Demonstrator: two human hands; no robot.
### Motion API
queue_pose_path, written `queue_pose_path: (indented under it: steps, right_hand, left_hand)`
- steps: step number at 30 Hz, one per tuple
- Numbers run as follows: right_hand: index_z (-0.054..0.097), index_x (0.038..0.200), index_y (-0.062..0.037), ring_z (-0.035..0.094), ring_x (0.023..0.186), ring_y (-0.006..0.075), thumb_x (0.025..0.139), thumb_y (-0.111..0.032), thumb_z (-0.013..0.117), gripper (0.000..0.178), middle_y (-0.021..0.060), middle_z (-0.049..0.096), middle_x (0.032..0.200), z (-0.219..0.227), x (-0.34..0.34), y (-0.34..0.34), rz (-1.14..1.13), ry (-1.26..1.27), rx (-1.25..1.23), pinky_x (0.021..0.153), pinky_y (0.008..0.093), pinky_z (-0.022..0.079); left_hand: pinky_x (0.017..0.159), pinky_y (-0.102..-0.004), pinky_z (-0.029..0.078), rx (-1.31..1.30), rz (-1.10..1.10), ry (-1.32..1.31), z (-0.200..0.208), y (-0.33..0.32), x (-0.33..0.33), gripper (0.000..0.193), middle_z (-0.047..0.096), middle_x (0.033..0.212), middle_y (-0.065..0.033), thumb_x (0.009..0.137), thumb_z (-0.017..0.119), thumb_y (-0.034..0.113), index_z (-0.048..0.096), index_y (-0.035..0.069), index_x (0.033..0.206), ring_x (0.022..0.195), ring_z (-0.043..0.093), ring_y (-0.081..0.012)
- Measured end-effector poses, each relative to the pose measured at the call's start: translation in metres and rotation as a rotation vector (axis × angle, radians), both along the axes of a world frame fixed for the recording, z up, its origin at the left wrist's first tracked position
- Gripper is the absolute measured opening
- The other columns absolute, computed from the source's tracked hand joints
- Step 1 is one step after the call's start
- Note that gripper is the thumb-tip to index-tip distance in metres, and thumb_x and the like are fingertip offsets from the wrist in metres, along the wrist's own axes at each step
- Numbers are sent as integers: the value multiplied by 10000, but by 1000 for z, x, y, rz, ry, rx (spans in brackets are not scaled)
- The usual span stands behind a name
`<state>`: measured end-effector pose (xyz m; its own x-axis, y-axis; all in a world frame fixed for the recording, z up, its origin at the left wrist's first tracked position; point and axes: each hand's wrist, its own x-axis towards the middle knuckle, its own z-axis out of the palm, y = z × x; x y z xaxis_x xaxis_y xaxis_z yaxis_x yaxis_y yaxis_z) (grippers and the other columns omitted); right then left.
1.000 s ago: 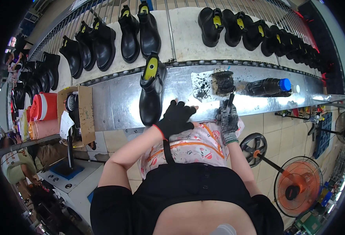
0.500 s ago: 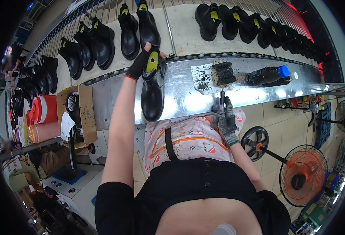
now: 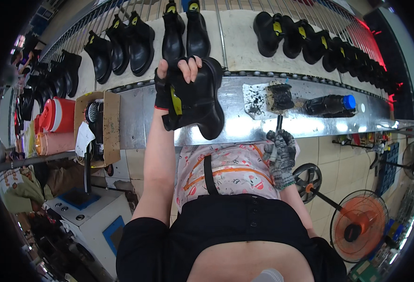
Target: The worker is applying adhesive or cleaning material to the edge of a black boot and then placing it on a conveyor belt.
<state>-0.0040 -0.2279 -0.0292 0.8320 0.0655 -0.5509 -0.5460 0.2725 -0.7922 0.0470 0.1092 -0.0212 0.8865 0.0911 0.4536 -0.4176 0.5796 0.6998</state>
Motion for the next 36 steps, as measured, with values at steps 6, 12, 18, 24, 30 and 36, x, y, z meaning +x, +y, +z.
queue_pose_path:
  steps: [6,12,18,24,30,36]
  right_hand:
    - [473,1286,-40,613,694,109,814,-110,636,504,136,609,1068,49,30,-6,398,-147,153,502,189,515]
    - [605,1146,-44,637,897,235,780,-178,632,390,117,637,1097,102,75,15,892,-928,-600,759,318,516]
    - [598,1209,-238,590,934,249,675,-476,711,595,52,628,1084,125,81,29,1099,-1404,-956,790,359,472]
    - [600,1208,-248,596,885,240,666,-547,689,626,56,621,992,134,82,37,1109,-1418,-981,740,355,470]
    - [609,1191,-240,580,933,278,674,-583,651,621,85,612,1032,128,83,37,1137,-1386,-994,795,385,446]
    - [610,1181,-252,558,987,303,687,-640,590,628,100,600,1082,98,86,12,1115,-1323,-1025,821,410,419]
  left_hand:
    - [838,-313,330,56,-67,-85,11,-22,-6,720,495,544,-48,910,254,619,488,72,503,656,454,-164]
    - [846,-309,331,147,-149,-50,23,-36,2,733,491,554,-51,887,296,652,488,55,507,678,450,-173]
    - [864,-316,325,130,-179,50,27,-44,1,746,479,585,-58,861,323,694,471,48,519,816,421,-216]
    - [863,-317,327,76,-143,15,20,-47,4,750,486,575,-57,861,317,692,477,47,514,769,433,-204]
    - [844,-320,336,109,-179,-2,16,-45,8,765,496,551,-60,868,285,689,484,45,505,652,432,-182]
    - [849,-321,331,136,-185,-38,23,-43,10,769,495,556,-59,865,287,692,489,42,508,666,432,-186]
